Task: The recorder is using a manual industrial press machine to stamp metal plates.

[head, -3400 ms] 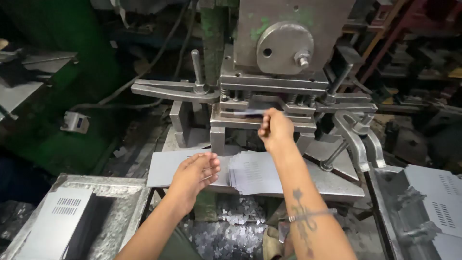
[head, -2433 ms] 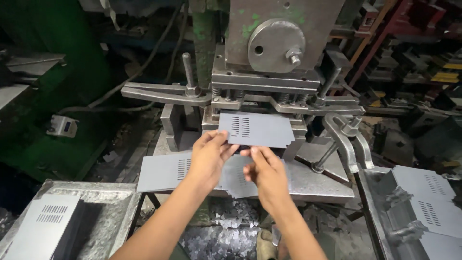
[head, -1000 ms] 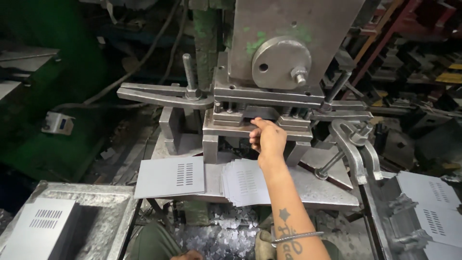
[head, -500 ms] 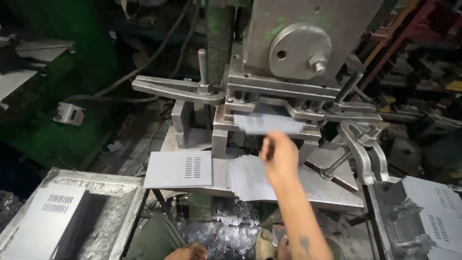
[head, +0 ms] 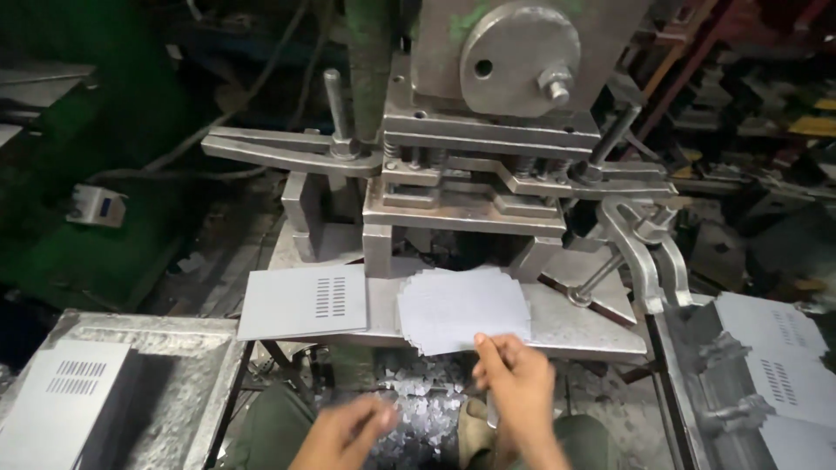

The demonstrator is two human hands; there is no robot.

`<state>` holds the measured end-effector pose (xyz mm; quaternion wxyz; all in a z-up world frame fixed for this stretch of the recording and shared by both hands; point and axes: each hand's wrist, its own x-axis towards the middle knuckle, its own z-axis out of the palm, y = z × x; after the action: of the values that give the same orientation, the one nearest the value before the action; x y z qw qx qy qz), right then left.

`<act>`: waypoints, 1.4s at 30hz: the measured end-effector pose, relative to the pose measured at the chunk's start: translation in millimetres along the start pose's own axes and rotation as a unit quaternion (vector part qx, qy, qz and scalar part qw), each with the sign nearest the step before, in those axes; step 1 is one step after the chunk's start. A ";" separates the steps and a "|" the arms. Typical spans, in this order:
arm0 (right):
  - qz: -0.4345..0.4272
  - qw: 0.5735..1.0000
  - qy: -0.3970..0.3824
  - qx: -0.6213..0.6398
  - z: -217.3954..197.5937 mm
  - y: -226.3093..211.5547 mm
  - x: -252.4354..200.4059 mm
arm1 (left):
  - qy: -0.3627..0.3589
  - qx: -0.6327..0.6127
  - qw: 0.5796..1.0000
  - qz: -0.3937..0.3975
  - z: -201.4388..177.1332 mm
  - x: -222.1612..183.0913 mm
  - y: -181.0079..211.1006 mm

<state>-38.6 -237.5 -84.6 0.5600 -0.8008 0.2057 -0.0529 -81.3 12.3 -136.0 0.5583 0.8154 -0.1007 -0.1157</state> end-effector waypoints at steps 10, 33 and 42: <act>-0.442 0.633 -0.216 -0.598 -16.0 -39.3 96.7 | -0.173 0.485 0.844 0.150 2.9 149.8 129.9; -0.350 0.646 -0.242 -0.633 18.3 -1.0 117.1 | -0.305 0.636 0.705 0.065 24.9 195.4 105.4; -0.359 0.693 -0.167 -0.603 23.5 1.2 114.1 | -0.275 0.636 0.712 0.114 23.1 210.1 77.1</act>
<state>72.3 -261.7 -110.9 -0.0794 -0.9750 -0.2065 0.0198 109.3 -97.3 -88.1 -0.1358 0.8922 -0.3920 -0.1787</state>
